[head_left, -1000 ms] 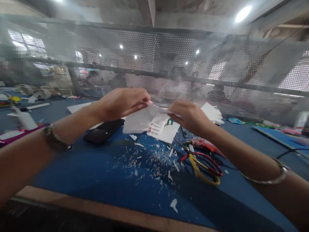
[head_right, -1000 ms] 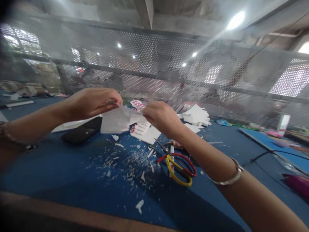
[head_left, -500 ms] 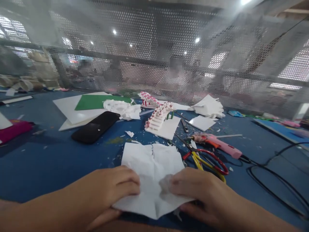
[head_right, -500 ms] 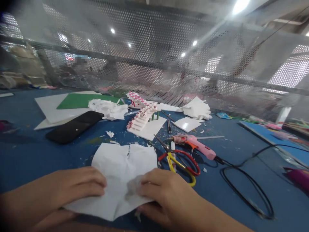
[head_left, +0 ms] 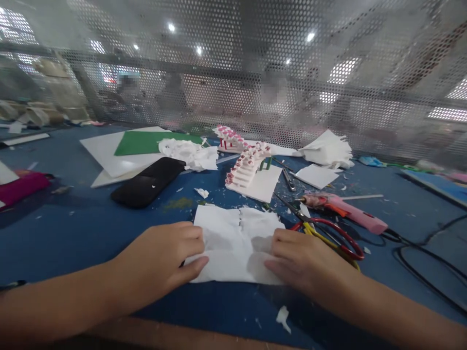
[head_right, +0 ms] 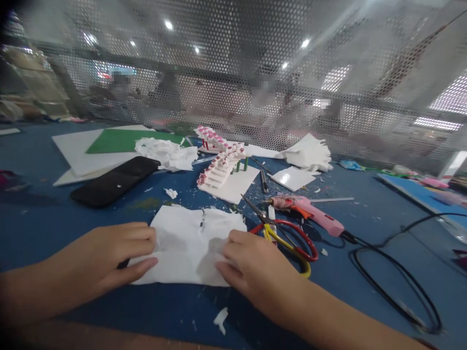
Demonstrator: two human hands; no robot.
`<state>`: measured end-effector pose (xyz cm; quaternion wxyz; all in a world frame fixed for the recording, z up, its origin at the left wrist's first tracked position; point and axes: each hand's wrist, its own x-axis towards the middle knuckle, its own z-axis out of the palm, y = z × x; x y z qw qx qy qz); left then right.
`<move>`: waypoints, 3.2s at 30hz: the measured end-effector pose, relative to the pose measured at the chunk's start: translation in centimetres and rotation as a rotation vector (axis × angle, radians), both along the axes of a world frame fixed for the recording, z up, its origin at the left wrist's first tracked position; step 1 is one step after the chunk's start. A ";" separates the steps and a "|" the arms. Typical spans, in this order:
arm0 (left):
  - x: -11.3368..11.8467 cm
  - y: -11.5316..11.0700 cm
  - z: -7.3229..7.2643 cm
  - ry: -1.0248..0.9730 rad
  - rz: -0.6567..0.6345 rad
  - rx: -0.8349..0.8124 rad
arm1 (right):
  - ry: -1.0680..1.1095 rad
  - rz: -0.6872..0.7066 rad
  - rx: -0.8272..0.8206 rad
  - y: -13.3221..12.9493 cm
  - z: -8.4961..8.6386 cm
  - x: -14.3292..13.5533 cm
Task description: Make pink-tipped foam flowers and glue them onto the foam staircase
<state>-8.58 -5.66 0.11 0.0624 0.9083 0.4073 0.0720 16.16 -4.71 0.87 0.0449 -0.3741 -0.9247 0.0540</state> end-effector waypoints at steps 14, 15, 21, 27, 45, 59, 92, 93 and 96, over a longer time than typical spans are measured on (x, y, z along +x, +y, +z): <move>0.3 -0.6 1.0 -0.005 -0.325 0.084 | -0.028 0.333 0.251 -0.9 0.6 -0.2; 0.1 -0.5 0.9 -0.001 -0.296 0.061 | -0.025 0.307 0.170 -1.0 0.8 -0.1; 0.0 0.4 -0.4 -0.015 -0.322 0.172 | 0.007 0.213 -0.021 -1.4 0.9 0.1; -0.2 1.0 0.1 -0.110 -0.238 -0.026 | 0.013 0.056 0.048 -1.9 0.6 -0.3; 0.5 1.6 0.5 -0.062 0.156 -0.109 | 0.126 -0.189 -0.112 0.5 0.5 0.0; -0.4 2.4 -0.4 -0.027 -0.265 0.204 | 0.125 0.112 0.224 1.1 -0.3 0.8; -0.1 4.5 0.8 -0.082 0.137 -0.074 | 0.053 -0.266 -0.074 1.6 0.8 -0.1; 0.0 4.7 0.8 -0.053 0.133 -0.062 | 0.042 -0.259 -0.066 1.6 0.7 -0.1; 0.3 4.8 0.9 0.053 0.103 0.000 | -0.015 -0.237 -0.003 1.6 0.5 -0.1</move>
